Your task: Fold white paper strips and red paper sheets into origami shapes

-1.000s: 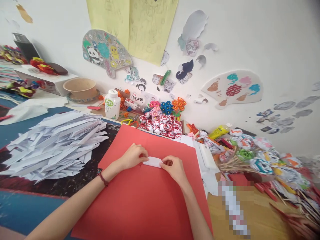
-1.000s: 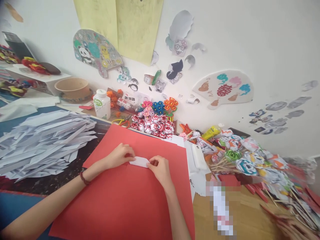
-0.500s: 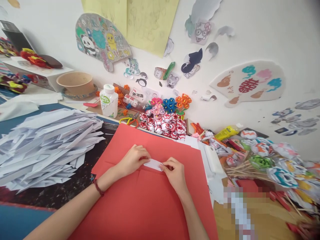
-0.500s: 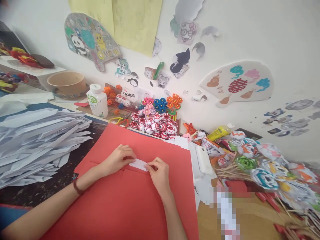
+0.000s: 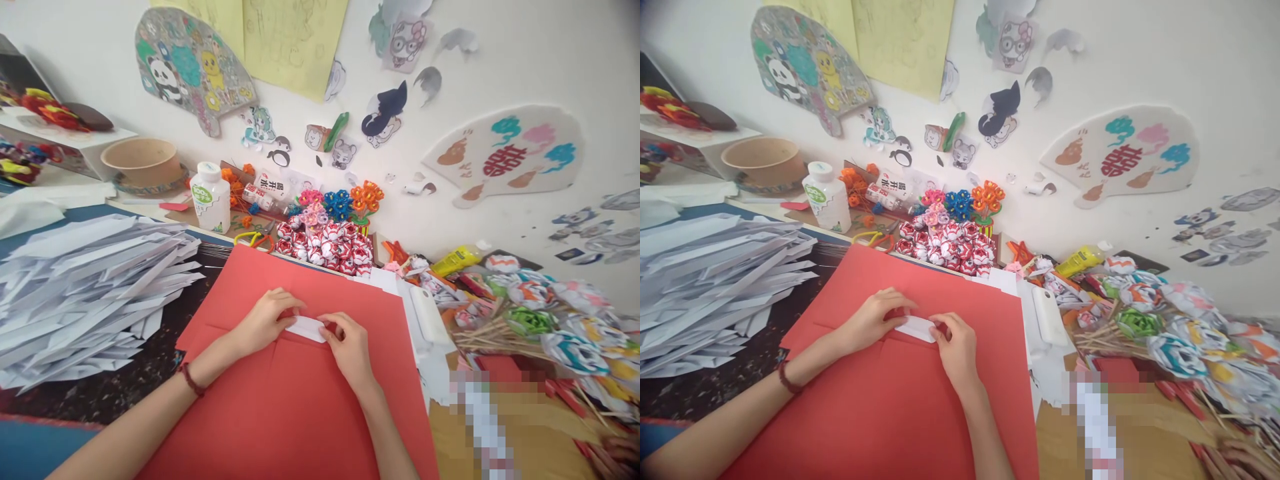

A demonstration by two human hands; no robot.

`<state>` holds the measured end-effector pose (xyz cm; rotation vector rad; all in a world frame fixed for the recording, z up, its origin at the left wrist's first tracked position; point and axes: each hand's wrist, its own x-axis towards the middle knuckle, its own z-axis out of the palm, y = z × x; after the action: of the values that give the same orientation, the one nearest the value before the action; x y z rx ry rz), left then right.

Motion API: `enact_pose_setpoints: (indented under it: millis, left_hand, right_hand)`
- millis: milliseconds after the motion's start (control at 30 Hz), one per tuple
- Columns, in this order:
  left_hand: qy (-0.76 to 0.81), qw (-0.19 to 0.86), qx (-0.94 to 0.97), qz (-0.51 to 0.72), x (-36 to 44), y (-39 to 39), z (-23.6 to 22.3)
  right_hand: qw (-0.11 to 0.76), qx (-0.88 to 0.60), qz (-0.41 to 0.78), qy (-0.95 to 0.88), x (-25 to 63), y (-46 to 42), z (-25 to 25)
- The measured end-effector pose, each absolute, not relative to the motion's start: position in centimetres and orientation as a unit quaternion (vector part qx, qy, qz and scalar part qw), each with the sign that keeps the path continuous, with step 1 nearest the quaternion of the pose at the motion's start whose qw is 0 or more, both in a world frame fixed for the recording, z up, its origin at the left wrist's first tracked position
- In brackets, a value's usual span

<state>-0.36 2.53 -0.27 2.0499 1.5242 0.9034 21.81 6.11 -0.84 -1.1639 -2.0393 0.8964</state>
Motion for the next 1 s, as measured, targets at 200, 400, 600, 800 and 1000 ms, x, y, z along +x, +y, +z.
enact_pose_setpoints:
  millis: [200,400,600,800,1000]
  left_hand:
    - [0.512,0.183,0.777,0.318,-0.2,2.4,-0.2]
    - [0.482,0.126,0.818,0.288,-0.6,1.6,0.2]
    - [0.482,0.099,0.823,0.284,-0.3,1.2,0.5]
    - [0.474,0.068,0.846,0.234,0.0,1.2,0.7]
    - [0.474,0.071,0.842,0.246,0.0,1.2,0.3]
  right_hand:
    - [0.321,-0.407,0.302,-0.8,21.9,6.0,-1.2]
    - [0.326,-0.359,0.159,-0.86,21.9,5.3,-1.2]
    - [0.311,-0.336,0.053,-0.888,21.9,4.9,-0.8]
    - [0.31,-0.32,0.026,-0.895,22.1,4.8,-0.8]
    - [0.307,-0.319,-0.023,-0.897,21.5,4.6,-0.8]
